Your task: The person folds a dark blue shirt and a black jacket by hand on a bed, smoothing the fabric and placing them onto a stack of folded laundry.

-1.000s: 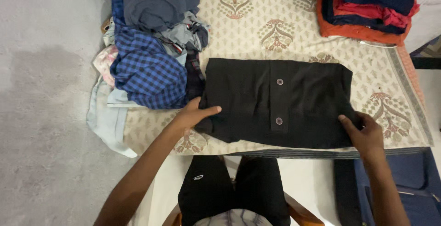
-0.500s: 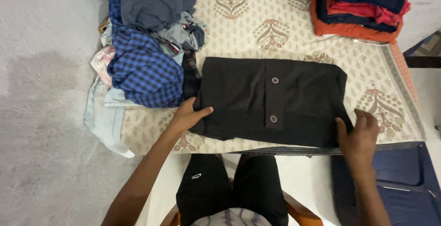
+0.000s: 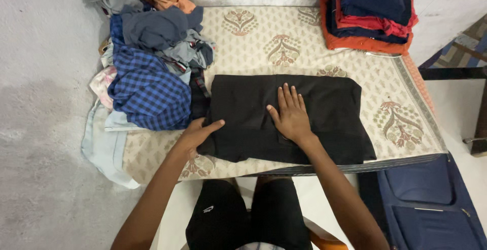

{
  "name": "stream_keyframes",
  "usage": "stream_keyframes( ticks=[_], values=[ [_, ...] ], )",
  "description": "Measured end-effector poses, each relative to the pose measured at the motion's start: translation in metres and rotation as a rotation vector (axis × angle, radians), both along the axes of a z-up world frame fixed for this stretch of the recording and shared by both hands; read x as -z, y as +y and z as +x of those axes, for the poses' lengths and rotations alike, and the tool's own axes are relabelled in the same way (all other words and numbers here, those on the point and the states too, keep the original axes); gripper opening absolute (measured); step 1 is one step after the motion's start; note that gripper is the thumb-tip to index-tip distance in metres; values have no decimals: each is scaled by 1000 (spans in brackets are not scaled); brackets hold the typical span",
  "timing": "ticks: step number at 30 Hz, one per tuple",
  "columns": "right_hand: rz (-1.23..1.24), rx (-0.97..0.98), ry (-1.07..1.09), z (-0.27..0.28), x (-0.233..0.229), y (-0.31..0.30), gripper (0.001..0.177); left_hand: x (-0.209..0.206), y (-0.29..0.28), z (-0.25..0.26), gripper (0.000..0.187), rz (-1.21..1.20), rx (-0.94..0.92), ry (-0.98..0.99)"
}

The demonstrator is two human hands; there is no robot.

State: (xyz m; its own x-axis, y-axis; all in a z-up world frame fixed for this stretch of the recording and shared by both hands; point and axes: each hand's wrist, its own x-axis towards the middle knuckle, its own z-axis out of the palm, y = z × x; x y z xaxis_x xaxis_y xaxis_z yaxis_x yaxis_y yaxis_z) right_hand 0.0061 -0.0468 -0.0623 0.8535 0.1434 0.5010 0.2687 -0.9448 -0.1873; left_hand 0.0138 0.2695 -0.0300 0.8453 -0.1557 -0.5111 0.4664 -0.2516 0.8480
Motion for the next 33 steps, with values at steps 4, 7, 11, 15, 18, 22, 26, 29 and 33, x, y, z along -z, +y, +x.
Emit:
stream_keyframes(
  ticks=[4,7,11,15,18,22,26,29,33],
  values=[
    [22,12,48,3,13,-6,72,-7,-9,6,66,-74,-27,13],
    [42,6,9,1,14,-3,73,-8,-15,9,65,-247,-52,-63],
    [91,5,36,-2,9,-3,71,-15,-31,6,64,-397,-61,-269],
    [271,-59,60,-4,5,-8,69,-31,-54,0,65,-614,-100,-291],
    [532,-120,59,-1,1,-13,67,-43,-72,1,62,-762,-75,-361],
    [422,-150,108,-4,-1,-13,69,-46,-81,-2,56,-699,-141,-327],
    [188,-125,84,-9,-2,-6,69,-39,-61,-16,54,-420,-269,-200],
    [175,-117,84,-10,-3,-3,72,-25,-47,-32,62,-418,-416,-142],
    [174,-108,99,-10,-5,-1,73,9,-26,-53,66,-415,-446,100]
  ],
)
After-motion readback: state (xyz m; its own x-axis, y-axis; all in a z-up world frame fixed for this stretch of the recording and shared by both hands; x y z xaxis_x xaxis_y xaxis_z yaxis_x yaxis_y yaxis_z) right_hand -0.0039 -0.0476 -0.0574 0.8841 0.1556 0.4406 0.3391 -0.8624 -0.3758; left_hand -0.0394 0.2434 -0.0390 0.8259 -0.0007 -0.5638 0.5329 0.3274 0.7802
